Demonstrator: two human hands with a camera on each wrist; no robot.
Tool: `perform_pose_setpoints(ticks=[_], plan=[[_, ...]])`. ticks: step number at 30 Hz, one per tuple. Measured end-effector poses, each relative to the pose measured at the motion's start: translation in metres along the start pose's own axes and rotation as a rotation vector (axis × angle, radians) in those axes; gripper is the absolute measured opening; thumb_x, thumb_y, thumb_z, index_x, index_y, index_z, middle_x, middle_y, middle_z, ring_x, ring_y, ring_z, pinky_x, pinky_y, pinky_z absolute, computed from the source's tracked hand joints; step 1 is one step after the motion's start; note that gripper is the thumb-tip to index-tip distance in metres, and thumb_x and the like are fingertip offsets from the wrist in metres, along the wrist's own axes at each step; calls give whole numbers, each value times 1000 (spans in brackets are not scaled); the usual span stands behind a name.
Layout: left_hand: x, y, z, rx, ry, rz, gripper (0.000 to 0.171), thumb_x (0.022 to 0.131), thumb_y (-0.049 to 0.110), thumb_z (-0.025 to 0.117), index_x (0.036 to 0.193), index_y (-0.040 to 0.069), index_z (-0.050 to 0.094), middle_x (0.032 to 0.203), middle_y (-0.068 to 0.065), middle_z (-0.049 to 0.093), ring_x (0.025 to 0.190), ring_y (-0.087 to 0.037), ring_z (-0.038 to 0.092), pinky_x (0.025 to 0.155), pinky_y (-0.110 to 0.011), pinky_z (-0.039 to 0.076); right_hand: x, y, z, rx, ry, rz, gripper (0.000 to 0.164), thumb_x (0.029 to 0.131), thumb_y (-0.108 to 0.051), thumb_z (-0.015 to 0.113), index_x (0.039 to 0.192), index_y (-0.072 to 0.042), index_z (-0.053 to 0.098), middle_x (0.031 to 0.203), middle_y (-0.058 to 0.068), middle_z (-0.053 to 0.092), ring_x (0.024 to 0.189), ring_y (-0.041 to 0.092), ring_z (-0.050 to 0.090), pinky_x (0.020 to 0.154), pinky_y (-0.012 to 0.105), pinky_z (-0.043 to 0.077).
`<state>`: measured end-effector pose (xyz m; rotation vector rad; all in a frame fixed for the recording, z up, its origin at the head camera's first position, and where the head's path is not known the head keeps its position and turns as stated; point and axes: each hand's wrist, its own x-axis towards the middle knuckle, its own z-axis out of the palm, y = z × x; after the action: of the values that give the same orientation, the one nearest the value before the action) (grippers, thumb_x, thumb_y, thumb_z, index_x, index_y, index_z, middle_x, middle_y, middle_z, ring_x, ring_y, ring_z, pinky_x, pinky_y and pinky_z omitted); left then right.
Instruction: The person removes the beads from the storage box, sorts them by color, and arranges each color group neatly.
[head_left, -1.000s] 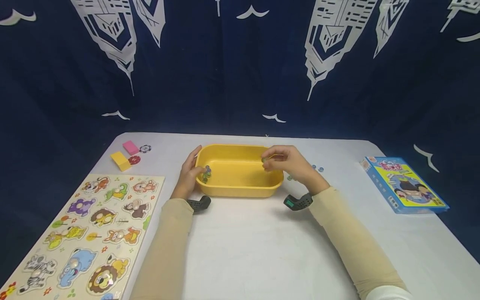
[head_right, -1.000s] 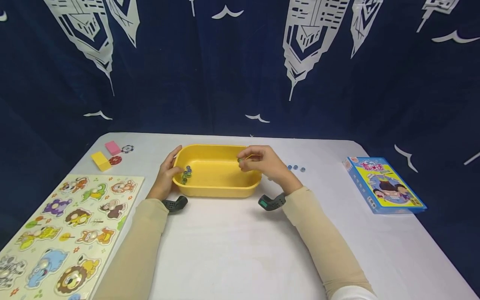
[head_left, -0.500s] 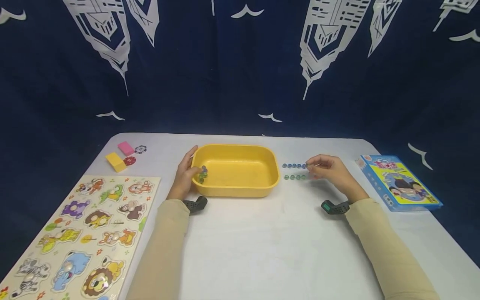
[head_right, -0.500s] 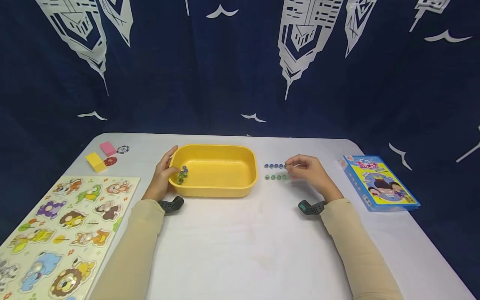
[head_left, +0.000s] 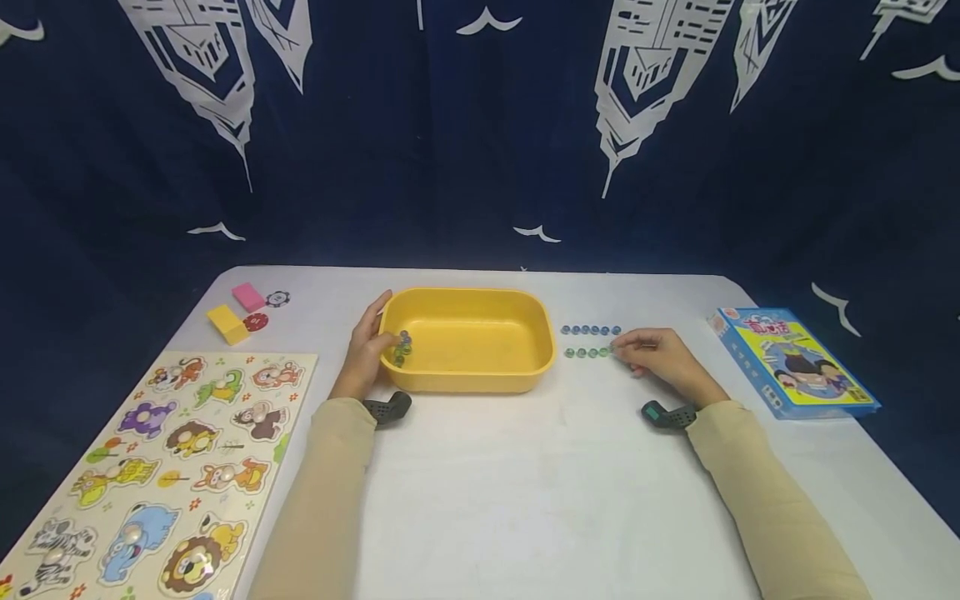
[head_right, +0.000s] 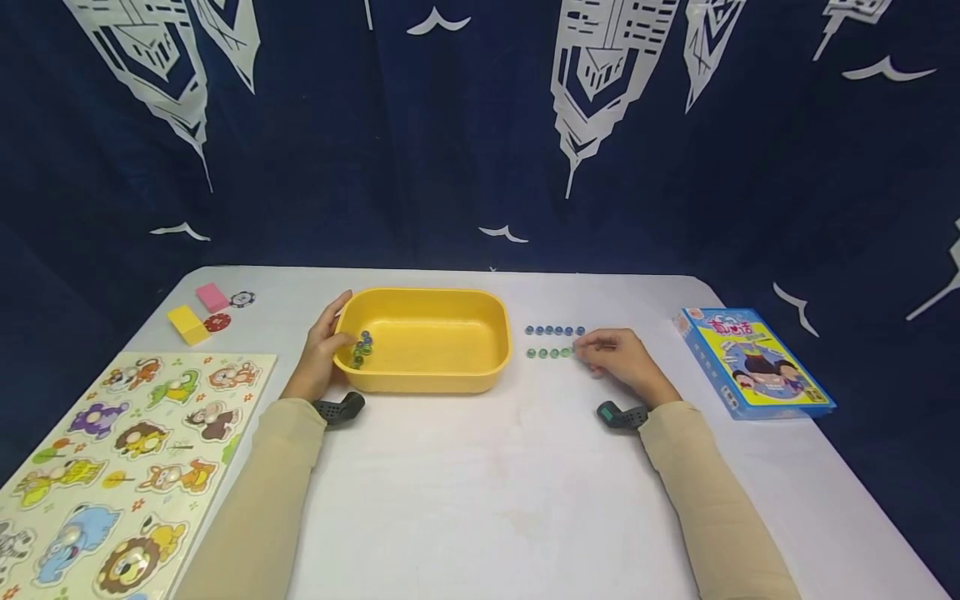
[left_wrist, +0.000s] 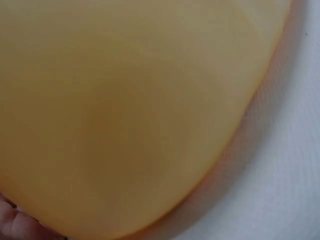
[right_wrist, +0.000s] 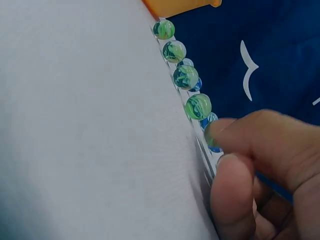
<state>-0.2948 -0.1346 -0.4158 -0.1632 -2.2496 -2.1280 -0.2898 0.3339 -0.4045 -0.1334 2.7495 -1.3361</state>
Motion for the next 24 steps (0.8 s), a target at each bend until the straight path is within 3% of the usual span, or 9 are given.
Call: perform_pose_setpoints(ticks=[4, 12, 18, 24], plan=[[-1, 0, -1, -20, -2, 0, 81, 82, 4, 49, 158, 24, 29, 151, -11, 46, 134, -28, 48, 113, -44, 37, 1, 1, 1, -59, -5, -5, 34, 92, -21, 70, 119, 0, 69, 93, 8, 68, 64, 11, 58, 66, 21, 46], [-3, 1, -1, -30, 0, 4, 81, 82, 3, 48, 158, 25, 28, 151, -14, 46, 133, -31, 48, 113, -45, 36, 0, -9, -2, 45, -3, -25, 38, 95, -25, 66, 123, 1, 66, 92, 9, 65, 68, 13, 61, 63, 25, 54], [-4, 3, 0, -43, -2, -2, 81, 83, 2, 48, 158, 25, 28, 151, -14, 46, 134, -31, 47, 113, -46, 35, -2, -45, -1, 93, -1, -89, 42, 97, -29, 64, 125, 2, 64, 94, 13, 64, 69, 15, 60, 65, 28, 54], [0, -1, -1, -38, -2, 12, 80, 82, 3, 48, 158, 22, 29, 152, -13, 45, 135, -30, 46, 114, -45, 35, 0, -92, 18, 202, -71, -170, 25, 96, -24, 65, 115, -7, 69, 83, 5, 63, 68, 16, 57, 67, 27, 53]])
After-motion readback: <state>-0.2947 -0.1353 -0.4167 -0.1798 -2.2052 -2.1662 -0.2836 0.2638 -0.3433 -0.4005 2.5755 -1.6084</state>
